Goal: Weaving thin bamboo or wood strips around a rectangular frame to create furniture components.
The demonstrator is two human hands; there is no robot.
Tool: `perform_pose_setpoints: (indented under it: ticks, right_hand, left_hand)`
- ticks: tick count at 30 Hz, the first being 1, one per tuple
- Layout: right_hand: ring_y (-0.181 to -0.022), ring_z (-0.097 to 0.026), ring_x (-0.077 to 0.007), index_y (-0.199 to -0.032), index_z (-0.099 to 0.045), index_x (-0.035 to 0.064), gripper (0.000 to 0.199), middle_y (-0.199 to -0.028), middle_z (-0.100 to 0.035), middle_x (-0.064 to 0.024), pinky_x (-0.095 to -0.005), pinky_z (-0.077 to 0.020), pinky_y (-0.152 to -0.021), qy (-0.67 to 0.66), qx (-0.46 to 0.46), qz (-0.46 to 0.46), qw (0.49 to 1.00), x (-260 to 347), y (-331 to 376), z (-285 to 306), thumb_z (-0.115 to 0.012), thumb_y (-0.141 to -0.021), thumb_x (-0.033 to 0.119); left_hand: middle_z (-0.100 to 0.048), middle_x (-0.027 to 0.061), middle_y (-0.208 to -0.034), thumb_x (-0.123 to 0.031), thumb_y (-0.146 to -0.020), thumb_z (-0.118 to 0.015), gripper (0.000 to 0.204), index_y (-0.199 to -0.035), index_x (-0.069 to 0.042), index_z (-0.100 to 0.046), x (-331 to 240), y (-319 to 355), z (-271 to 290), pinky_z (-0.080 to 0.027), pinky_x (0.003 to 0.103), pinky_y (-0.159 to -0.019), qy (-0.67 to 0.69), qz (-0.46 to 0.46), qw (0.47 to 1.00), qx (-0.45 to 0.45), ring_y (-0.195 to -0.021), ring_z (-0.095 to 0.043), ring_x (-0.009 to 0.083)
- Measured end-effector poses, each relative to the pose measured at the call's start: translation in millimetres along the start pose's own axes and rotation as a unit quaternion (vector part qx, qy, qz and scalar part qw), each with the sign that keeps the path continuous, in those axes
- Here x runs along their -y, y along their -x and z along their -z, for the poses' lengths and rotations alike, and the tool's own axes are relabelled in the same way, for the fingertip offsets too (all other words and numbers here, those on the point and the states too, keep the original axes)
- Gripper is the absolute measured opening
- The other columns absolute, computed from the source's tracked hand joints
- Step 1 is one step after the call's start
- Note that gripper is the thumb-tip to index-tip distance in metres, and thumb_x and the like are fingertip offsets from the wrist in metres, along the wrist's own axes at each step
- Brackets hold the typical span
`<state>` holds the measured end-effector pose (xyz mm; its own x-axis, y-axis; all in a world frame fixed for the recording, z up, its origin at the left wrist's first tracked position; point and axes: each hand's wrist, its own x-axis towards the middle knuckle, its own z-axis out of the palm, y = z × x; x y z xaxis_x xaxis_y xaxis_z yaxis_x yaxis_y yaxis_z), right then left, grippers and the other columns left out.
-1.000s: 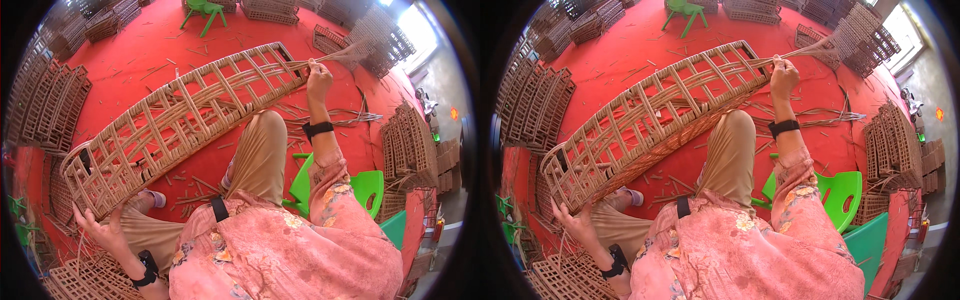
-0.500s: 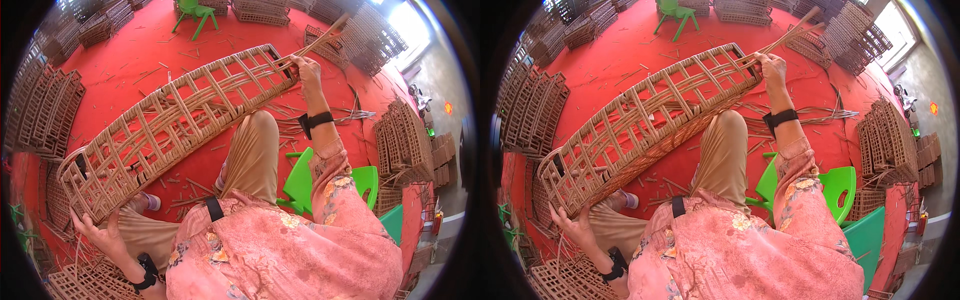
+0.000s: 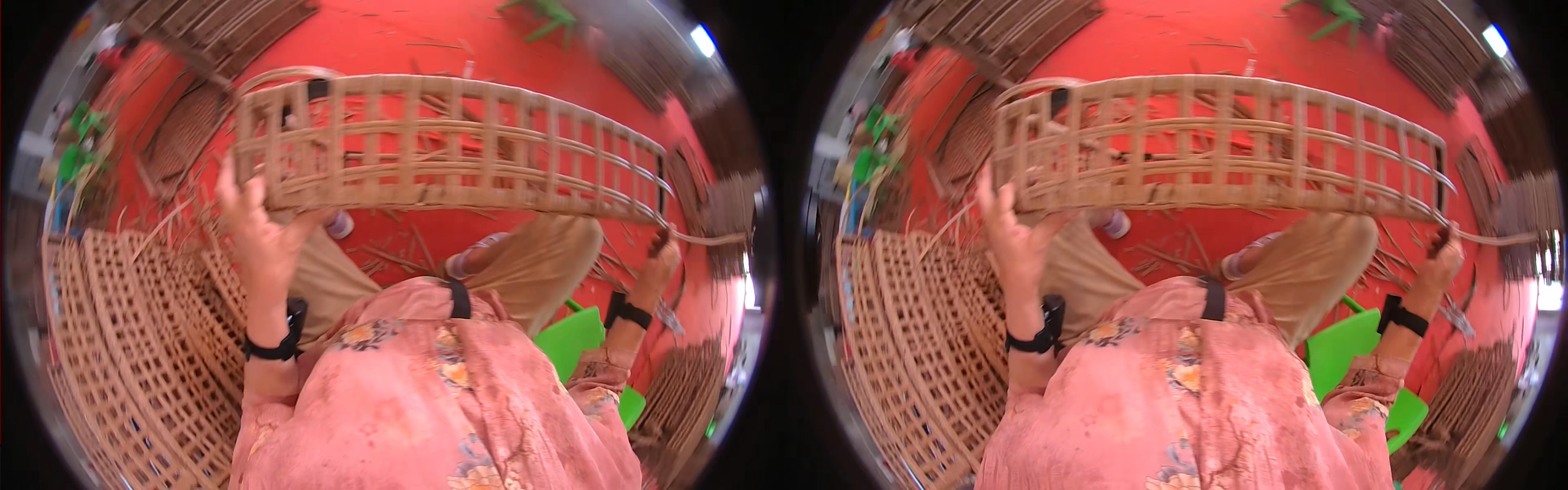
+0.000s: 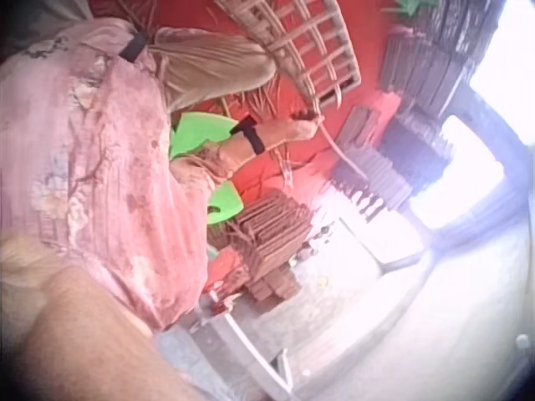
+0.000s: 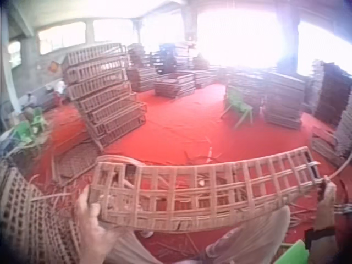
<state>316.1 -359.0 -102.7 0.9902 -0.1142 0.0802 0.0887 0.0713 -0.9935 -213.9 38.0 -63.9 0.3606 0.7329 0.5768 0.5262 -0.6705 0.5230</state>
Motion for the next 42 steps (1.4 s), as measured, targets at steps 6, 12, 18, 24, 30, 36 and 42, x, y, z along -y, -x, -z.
perform_pose_setpoints:
  ticks: [6, 12, 18, 24, 30, 36, 42]
  right_hand:
    - [-0.056, -0.051, -0.0074, -0.089, -0.072, 0.0102, 0.029, -0.069, -0.061, 0.002, -0.0237, -0.0346, -0.048, 0.264, 0.078, -0.045, 0.96, 41.2, -35.6, -1.8, -0.067, -0.099, 0.037]
    - [-0.08, -0.064, -0.0111, -0.107, -0.077, 0.0047, 0.022, -0.093, -0.073, -0.0042, -0.0257, -0.05, -0.067, 0.231, 0.132, 0.292, 0.918, 90.0, 173.7, -103.2, -0.065, -0.1, 0.022]
    - [-0.107, -0.061, -0.0299, -0.112, -0.072, 0.0107, 0.048, -0.115, -0.065, -0.0078, -0.0439, -0.0484, -0.094, 0.182, 0.475, 0.554, 0.659, 99.9, 338.2, -239.0, -0.087, -0.067, 0.019]
    - [-0.107, -0.057, -0.029, -0.117, -0.068, 0.01, 0.056, -0.111, -0.06, -0.0082, -0.0424, -0.0448, -0.093, 0.159, 0.503, 0.568, 0.632, 88.1, 387.4, -285.1, -0.086, -0.064, 0.018]
    - [-0.102, -0.058, -0.0305, -0.112, -0.068, 0.0105, 0.049, -0.103, -0.058, -0.0085, -0.043, -0.0455, -0.09, 0.167, 0.52, 0.544, 0.637, 95.3, 395.9, -289.1, -0.084, -0.065, 0.014]
    - [-0.097, -0.057, -0.0282, -0.099, -0.065, 0.0086, 0.025, -0.098, -0.056, -0.0077, -0.0419, -0.044, -0.086, 0.165, 0.497, 0.556, 0.646, 83.9, 400.3, -289.2, -0.073, -0.076, 0.016]
    - [-0.088, -0.058, -0.0221, -0.104, -0.073, 0.0124, 0.038, -0.093, -0.057, -0.0028, -0.0368, -0.0454, -0.081, 0.089, 0.413, 0.608, 0.672, 53.9, 403.2, -289.1, -0.08, -0.067, 0.01]
  left_hand:
    - [-0.04, 0.0191, -0.153, -0.05, -0.068, -0.09, 0.086, -0.136, -0.007, -0.058, 27.1, 12.1, 36.6, -0.041, 0.049, -0.113, 0.046, 0.023, 0.997, 0.055, -0.141, -0.043, 0.0349]
    - [-0.053, 0.0153, -0.14, -0.036, -0.077, -0.088, 0.071, -0.135, -0.007, -0.058, 26.3, 13.5, 41.3, -0.051, 0.041, -0.101, 0.24, 0.102, 0.964, -0.039, -0.129, -0.054, 0.0268]
    - [-0.054, 0.0132, -0.127, -0.038, -0.076, -0.087, 0.064, -0.131, -0.013, -0.067, 30.2, 13.3, 33.3, -0.048, 0.041, -0.098, 0.057, -0.03, 0.998, -0.013, -0.116, -0.054, 0.0284]
    - [-0.052, 0.0151, -0.134, -0.036, -0.077, -0.084, 0.062, -0.133, -0.015, -0.067, 3.5, 15.6, 25.9, -0.044, 0.046, -0.102, -0.002, -0.05, 0.999, -0.019, -0.12, -0.051, 0.034]
    - [-0.058, 0.0097, -0.13, -0.025, -0.071, -0.085, 0.057, -0.126, -0.021, -0.071, 2.4, 0.3, 24.2, -0.041, 0.045, -0.096, -0.126, -0.15, 0.981, 0.0, -0.117, -0.052, 0.0289]
    - [-0.065, 0.0024, -0.106, -0.018, -0.068, -0.084, 0.043, -0.11, -0.02, -0.078, 15.3, -13.1, 21.4, -0.041, 0.041, -0.089, -0.056, -0.2, 0.978, -0.01, -0.098, -0.059, 0.024]
    - [-0.062, 0.0016, -0.093, -0.017, -0.068, -0.083, 0.036, -0.104, -0.018, -0.079, 26.5, -12.1, 12.6, -0.043, 0.04, -0.086, -0.04, -0.24, 0.967, -0.076, -0.09, -0.058, 0.0229]
